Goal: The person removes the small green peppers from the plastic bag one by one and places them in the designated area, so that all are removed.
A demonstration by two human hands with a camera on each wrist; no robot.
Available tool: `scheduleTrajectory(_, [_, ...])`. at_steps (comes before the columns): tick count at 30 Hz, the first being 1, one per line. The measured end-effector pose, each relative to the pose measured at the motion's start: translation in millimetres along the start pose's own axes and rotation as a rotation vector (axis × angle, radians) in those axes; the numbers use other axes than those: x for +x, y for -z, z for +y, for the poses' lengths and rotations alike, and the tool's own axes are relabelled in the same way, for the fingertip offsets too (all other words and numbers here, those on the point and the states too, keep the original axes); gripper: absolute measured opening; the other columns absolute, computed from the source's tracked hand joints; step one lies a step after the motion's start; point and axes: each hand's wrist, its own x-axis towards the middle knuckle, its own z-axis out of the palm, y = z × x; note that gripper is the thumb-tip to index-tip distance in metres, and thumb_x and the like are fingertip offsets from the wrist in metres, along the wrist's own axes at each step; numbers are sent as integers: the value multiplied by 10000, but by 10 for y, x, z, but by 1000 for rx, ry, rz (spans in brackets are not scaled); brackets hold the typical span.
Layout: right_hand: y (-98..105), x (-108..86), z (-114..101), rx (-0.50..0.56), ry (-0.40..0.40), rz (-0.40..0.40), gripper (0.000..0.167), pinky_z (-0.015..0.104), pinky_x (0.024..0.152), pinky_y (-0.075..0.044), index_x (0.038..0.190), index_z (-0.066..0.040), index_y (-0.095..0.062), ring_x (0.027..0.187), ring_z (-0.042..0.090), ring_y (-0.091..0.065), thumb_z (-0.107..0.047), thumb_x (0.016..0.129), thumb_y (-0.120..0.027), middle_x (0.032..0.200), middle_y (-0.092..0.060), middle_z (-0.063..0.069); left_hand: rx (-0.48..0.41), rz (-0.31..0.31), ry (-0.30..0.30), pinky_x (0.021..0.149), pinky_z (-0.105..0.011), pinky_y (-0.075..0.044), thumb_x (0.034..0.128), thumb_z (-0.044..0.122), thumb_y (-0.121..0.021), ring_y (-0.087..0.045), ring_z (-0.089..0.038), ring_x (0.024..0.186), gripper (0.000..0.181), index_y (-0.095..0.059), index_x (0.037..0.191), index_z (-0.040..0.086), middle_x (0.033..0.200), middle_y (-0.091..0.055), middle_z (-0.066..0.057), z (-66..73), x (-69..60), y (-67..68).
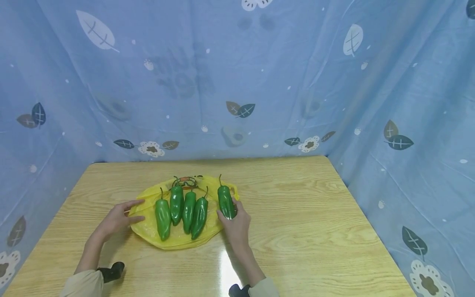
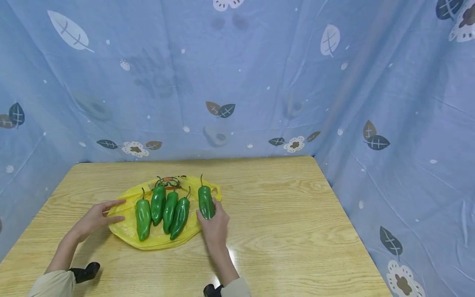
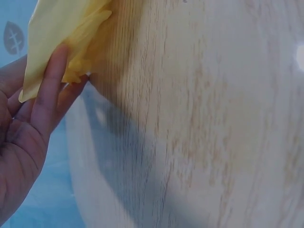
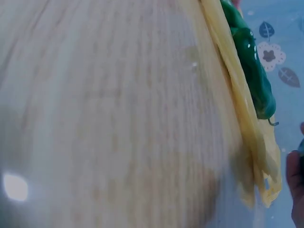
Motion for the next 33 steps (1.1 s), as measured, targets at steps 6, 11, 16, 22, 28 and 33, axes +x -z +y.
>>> scheduleTrajectory(6, [86, 82, 56, 95, -65, 107, 488, 304, 664, -549, 1166, 14, -626, 787, 197, -637, -138, 746, -824, 953, -677, 109, 5, -7, 12, 990, -653, -300, 890, 195, -690, -274, -610, 1252, 640, -414, 1387, -98, 1422, -289, -396, 0, -13, 11])
scheduleTrajectory(11, [215, 229, 128, 101, -100, 142, 483, 332, 694, -550, 1173, 8, -626, 824, 219, -635, -126, 752, -820, 983, -667, 119, -6, -9, 29, 987, -666, -286, 882, 208, -699, -264, -615, 1253, 653, -417, 1388, -92, 1429, -282, -391, -8, -16, 18])
scheduleTrajectory(16, [350, 409, 199, 101, -112, 176, 467, 352, 711, -543, 1166, 18, -626, 851, 247, -632, -103, 756, -814, 987, -660, 138, -28, -10, 37, 1005, -660, -269, 875, 191, -705, -248, -605, 1269, 657, -413, 1393, -89, 1440, -273, -383, -17, -16, 10])
scheduleTrajectory(22, [420, 610, 266, 97, -98, 201, 471, 378, 742, -540, 1166, 31, -627, 887, 272, -633, -87, 752, -817, 994, -658, 164, -28, -13, 41, 1003, -660, -273, 876, 182, -703, -249, -614, 1263, 657, -407, 1395, -93, 1442, -267, -384, 2, -25, 11])
scheduleTrajectory(28, [366, 752, 299, 116, -98, 201, 464, 380, 745, -537, 1153, 24, -629, 881, 273, -626, -93, 748, -823, 988, -653, 169, -11, -5, 21, 997, -661, -273, 877, 185, -704, -254, -595, 1272, 650, -415, 1380, -107, 1425, -298, -385, -7, -22, 19])
scheduleTrajectory(33, [305, 852, 324, 104, -74, 202, 457, 362, 687, -538, 1154, 7, -632, 824, 260, -622, -112, 754, -821, 955, -654, 157, -21, -3, 14, 1008, -650, -272, 875, 153, -703, -250, -572, 1291, 641, -412, 1380, -112, 1426, -305, -381, -26, -11, 15])
